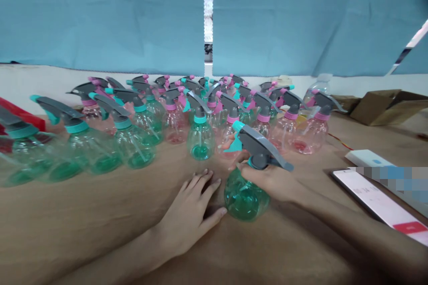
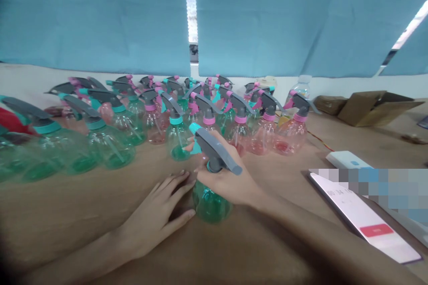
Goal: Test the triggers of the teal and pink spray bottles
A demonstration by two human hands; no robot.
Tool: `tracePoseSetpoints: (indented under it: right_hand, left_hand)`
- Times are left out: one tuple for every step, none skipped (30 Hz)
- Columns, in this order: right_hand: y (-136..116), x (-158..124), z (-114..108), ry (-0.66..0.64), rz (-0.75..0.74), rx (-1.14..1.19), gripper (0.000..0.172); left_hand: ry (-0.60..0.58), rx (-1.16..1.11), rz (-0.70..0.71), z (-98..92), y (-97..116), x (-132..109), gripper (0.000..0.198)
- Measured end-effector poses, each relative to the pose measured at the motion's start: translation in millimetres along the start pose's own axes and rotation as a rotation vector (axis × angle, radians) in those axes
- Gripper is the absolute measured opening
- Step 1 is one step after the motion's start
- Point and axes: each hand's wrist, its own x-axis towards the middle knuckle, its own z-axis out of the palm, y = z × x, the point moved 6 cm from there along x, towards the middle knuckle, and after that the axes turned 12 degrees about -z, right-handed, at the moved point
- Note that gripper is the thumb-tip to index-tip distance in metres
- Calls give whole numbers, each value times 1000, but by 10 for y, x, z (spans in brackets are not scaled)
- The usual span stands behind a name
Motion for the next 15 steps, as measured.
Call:
tracePoseSetpoints:
  right_hand:
    - [-8,3,-4,4,3,5,39]
    - [-16,5,-9,10,6,9,36]
    - [-25,7,-13,13,8,14,33]
    - [-33,8,-15,13,11,18,30]
    - [-39,8,-17,12,16,24,26]
    - [-44,7,-17,9,20,32,24]
    - [-48,5,-16,3,23,41,23]
    - [-50,3,-15,-4,25,48,22]
    - [-51,0,-13,-12,26,52,21]
    - [-50,-3,-11,-21,24,54,20]
    - [-48,-6,-9,-28,21,51,20]
    - [-42,-10,-9,-34,21,45,20]
    - [-34,-13,-9,-38,21,36,20]
    - [-29,-16,-13,-37,15,13,21]
    - [-26,-17,-16,-36,6,-13,23]
  left_hand:
    - [3,-1,-1,0,0,-3,56]
    - [5,-3,-1,0,0,-6,56]
    - [7,-5,-1,0,1,-9,56]
    - [8,-7,0,-2,2,-11,56]
    - [11,-9,1,-5,3,-13,56]
    - [12,-12,2,-10,5,-14,56]
    - [14,-14,1,-15,6,-13,56]
    - [13,-16,0,-21,6,-11,56]
    - [13,-17,-2,-25,6,-8,56]
    - [10,-17,-5,-27,7,-5,55]
    - [7,-16,-6,-27,7,-3,55]
    - [5,-15,-6,-26,8,-1,55]
    - [5,-14,-6,-23,8,0,56]
    - [7,-12,-4,-20,8,1,56]
    - [10,-10,-3,-17,6,1,56]
